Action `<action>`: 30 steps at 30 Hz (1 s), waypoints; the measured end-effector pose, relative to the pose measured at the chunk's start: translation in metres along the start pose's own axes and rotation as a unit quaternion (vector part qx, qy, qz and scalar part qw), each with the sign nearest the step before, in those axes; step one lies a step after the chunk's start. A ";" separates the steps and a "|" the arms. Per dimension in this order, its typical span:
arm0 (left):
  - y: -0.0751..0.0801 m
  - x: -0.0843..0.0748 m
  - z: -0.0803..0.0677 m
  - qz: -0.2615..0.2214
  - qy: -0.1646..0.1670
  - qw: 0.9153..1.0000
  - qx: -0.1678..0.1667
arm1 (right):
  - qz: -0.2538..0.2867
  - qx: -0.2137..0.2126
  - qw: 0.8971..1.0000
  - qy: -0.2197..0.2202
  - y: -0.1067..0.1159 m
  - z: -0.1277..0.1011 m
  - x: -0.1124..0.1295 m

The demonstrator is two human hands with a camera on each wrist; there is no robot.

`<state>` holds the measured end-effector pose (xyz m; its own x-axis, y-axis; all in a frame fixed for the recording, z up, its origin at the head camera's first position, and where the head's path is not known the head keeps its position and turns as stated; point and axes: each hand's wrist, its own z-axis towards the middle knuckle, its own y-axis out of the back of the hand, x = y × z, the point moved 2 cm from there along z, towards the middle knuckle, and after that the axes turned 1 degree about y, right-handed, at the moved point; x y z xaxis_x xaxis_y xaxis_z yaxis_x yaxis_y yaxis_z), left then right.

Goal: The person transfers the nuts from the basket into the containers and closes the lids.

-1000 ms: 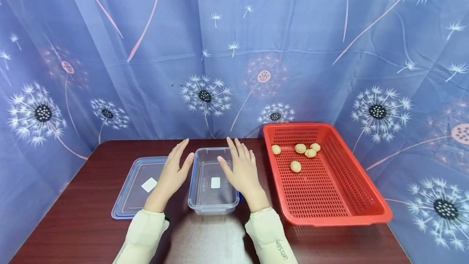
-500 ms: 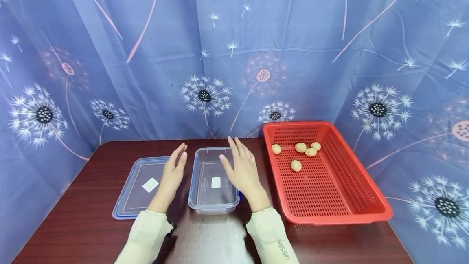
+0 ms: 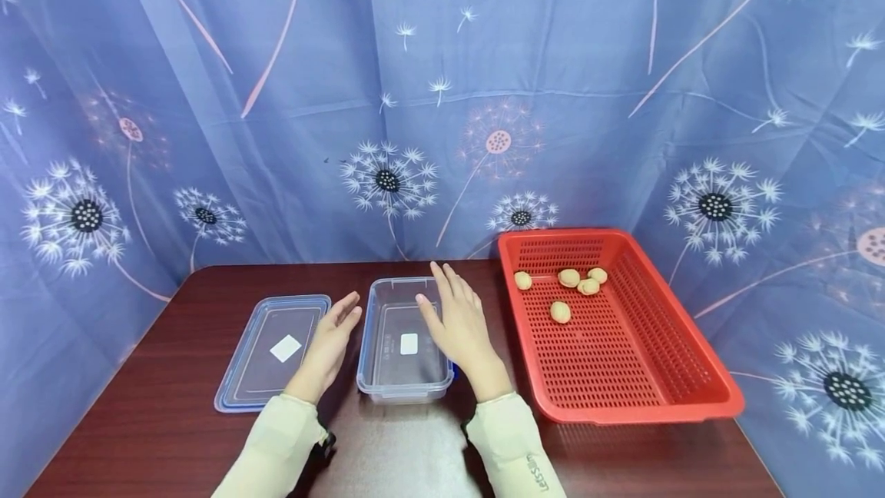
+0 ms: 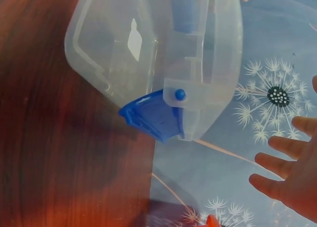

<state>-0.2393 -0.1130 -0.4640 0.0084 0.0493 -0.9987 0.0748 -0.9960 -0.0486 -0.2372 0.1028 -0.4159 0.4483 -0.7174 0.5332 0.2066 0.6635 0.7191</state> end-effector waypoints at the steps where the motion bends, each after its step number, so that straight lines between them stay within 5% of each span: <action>1: -0.001 0.002 0.000 -0.002 0.006 1.000 0.002 | 0.001 0.002 1.000 0.000 0.000 0.000 0.000; 20: -0.004 0.021 0.000 0.018 0.060 0.998 0.019 | 0.003 0.004 1.000 0.007 -0.004 -0.001 -0.002; 30: -0.006 0.021 0.000 0.019 0.055 0.998 0.025 | 0.003 -0.004 1.000 0.028 0.008 0.008 0.008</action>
<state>-0.2393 -0.1062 -0.4848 0.1193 0.0160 -0.9927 0.0220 -0.9997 -0.0135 -0.2384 0.1005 -0.4024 0.4977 -0.7005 0.5114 0.2114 0.6698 0.7118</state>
